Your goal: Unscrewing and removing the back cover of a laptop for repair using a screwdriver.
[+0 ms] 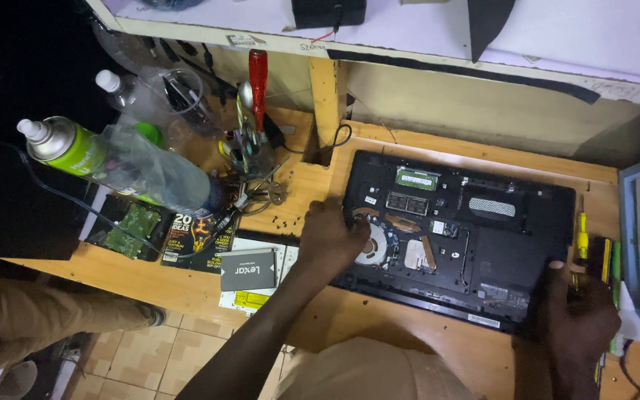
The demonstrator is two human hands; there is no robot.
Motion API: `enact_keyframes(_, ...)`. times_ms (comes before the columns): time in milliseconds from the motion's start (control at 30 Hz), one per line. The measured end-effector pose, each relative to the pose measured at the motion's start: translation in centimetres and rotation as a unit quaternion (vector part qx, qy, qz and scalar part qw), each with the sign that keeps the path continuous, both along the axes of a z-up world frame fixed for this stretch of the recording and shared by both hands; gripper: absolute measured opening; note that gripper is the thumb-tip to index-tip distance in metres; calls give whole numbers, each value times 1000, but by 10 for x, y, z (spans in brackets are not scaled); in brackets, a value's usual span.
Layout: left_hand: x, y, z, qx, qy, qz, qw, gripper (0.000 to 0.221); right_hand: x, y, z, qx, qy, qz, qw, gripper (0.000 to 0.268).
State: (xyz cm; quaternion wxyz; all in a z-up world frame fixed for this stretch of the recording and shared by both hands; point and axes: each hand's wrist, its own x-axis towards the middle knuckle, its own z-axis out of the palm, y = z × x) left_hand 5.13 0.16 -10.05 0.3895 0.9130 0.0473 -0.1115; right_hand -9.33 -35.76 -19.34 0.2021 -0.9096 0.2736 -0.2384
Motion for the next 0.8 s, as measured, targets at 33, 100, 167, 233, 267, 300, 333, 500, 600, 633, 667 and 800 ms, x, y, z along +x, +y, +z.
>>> enact_keyframes(33,2,-5,-4,0,0,0,1000,45,-2,2,1,0,0,0,1000,46)
enact_keyframes(100,9,-16,-11,58,40,30,997,64,-1,7,3,21,-34,1,999,38)
enact_keyframes(167,9,-16,-24,63,6,17,998,69,-2,26,22,49,-72,4,996,36)
enact_keyframes(233,6,-16,-26,67,-31,2,997,73,-1,51,44,76,-113,5,991,35)
enact_keyframes(267,-1,-15,-23,-10,-50,36,998,64,-1,66,57,115,-126,-21,985,35)
enact_keyframes(300,-7,-14,-19,-86,-68,71,991,57,-2,81,71,154,-139,-47,977,38)
enact_keyframes(333,-10,-13,-7,-86,-67,72,991,57,-3,70,55,155,-139,-46,977,38)
enact_keyframes(500,-19,1,-27,-378,-105,18,920,54,2,80,61,259,-225,-13,939,27)
enact_keyframes(600,-24,9,-32,-438,-152,-44,885,54,-4,69,48,203,-216,-4,955,27)
enact_keyframes(633,-25,9,-26,-438,-152,-42,885,54,-2,73,53,202,-216,-2,955,27)
enact_keyframes(667,-27,9,-20,-446,-100,-23,889,47,-1,77,59,212,-218,-2,953,26)
enact_keyframes(800,-28,9,-19,-493,-57,-14,868,42,-8,48,31,152,-198,14,968,31)
